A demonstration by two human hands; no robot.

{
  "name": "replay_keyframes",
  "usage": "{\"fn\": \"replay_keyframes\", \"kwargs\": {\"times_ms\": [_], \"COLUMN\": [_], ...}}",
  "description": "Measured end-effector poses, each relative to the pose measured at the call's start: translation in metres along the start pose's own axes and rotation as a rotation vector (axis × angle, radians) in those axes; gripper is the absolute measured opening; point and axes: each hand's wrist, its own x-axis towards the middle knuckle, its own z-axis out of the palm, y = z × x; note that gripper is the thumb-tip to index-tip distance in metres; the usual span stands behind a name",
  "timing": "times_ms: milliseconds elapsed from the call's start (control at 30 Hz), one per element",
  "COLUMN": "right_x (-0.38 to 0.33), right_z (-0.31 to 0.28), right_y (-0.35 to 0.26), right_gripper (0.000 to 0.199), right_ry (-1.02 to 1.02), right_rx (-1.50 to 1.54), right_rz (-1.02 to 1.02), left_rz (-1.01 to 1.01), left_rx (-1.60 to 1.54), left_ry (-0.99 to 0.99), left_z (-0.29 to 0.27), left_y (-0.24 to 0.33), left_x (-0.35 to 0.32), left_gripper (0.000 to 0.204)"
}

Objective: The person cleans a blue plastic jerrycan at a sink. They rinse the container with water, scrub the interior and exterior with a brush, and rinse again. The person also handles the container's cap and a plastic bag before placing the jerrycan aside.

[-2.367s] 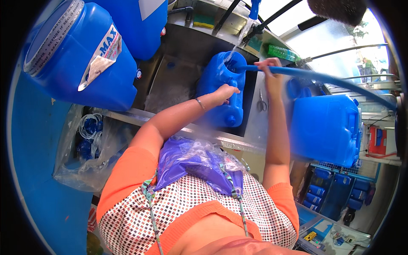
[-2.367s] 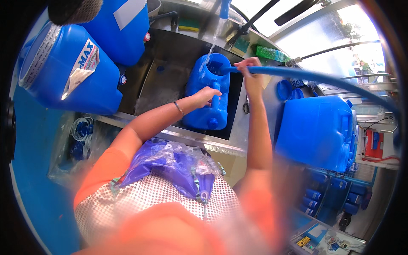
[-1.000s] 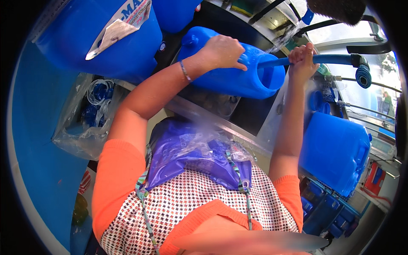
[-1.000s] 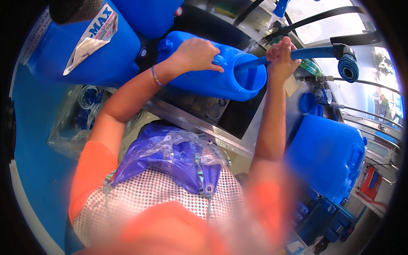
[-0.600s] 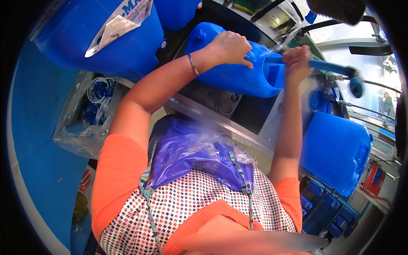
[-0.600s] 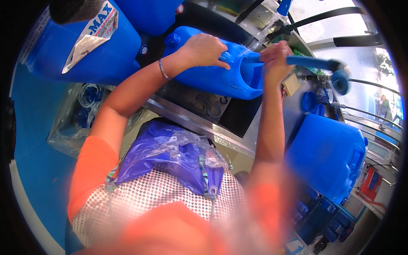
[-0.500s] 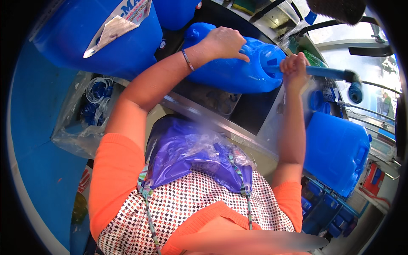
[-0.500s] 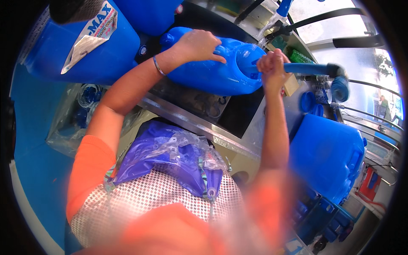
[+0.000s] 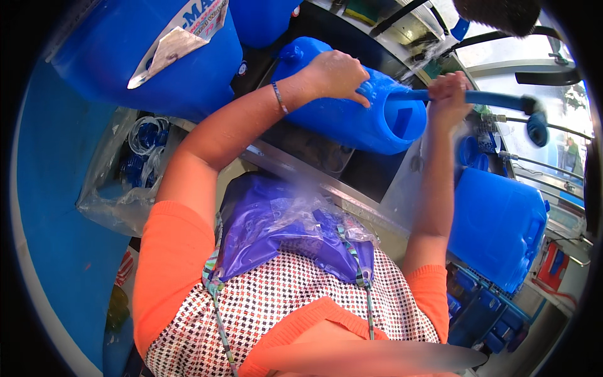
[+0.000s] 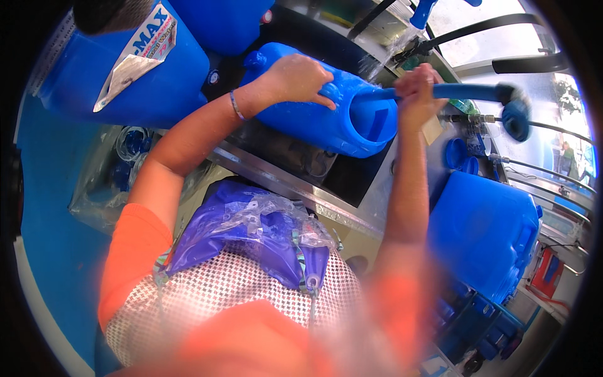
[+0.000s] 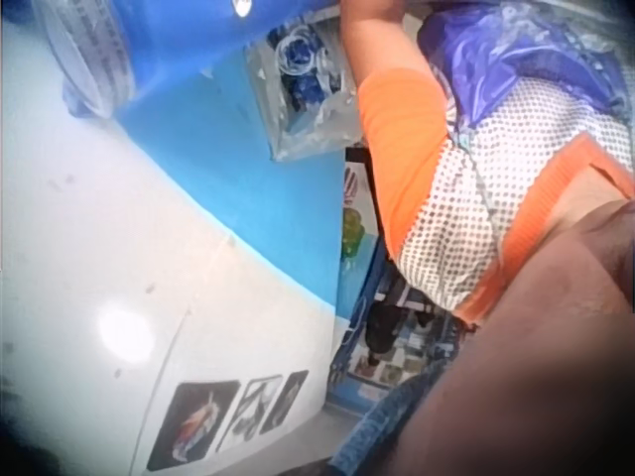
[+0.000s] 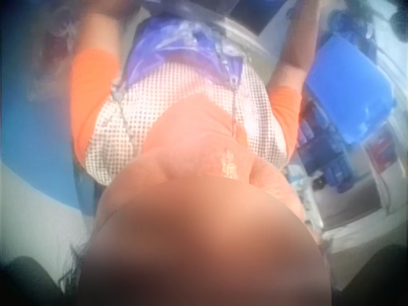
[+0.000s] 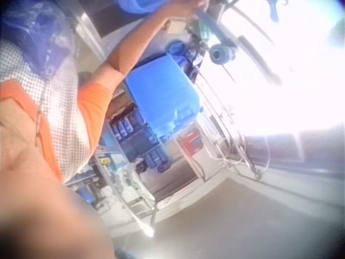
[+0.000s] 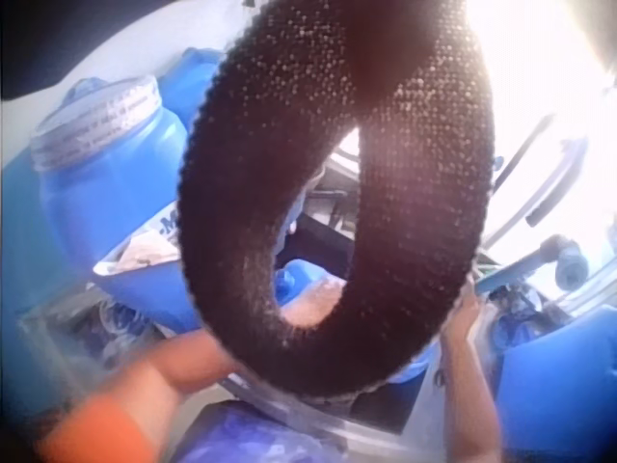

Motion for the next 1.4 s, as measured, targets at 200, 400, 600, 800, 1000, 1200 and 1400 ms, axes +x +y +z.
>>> {"fn": "replay_keyframes", "kwargs": {"times_ms": [200, 400, 600, 800, 1000, 1200, 1400], "right_x": [-0.004, -0.013, -0.009, -0.012, -0.009, 0.001, 0.001], "right_z": [-0.015, -0.015, -0.019, -0.008, -0.011, -0.007, -0.019], "right_y": [-0.011, 0.009, 0.004, 0.011, 0.026, 0.022, 0.014], "right_gripper": [0.040, 0.039, 0.038, 0.039, 0.036, 0.033, 0.038], "right_ry": [-0.289, -0.009, 0.223, 0.166, 0.373, 0.048, 0.133], "right_rx": [0.122, 0.172, -0.066, 0.143, 0.019, 0.147, 0.112], "right_rz": [0.153, 0.079, -0.099, 0.146, -0.139, 0.125, 0.006], "left_rz": [-0.146, -0.164, -0.221, -0.128, -0.236, -0.353, -0.188], "left_rx": [-0.003, -0.017, -0.030, -0.077, -0.034, 0.006, 0.105], "left_ry": [0.020, 0.027, 0.051, 0.044, -0.034, 0.036, 0.067], "left_z": [-0.002, 0.006, 0.003, -0.002, -0.007, -0.013, 0.000], "left_y": [-0.009, 0.006, 0.001, 0.017, 0.013, 0.019, 0.029], "left_x": [-0.003, 0.007, 0.001, 0.019, 0.007, -0.002, -0.005], "left_gripper": [0.057, 0.057, 0.059, 0.059, 0.057, 0.059, 0.064]}}
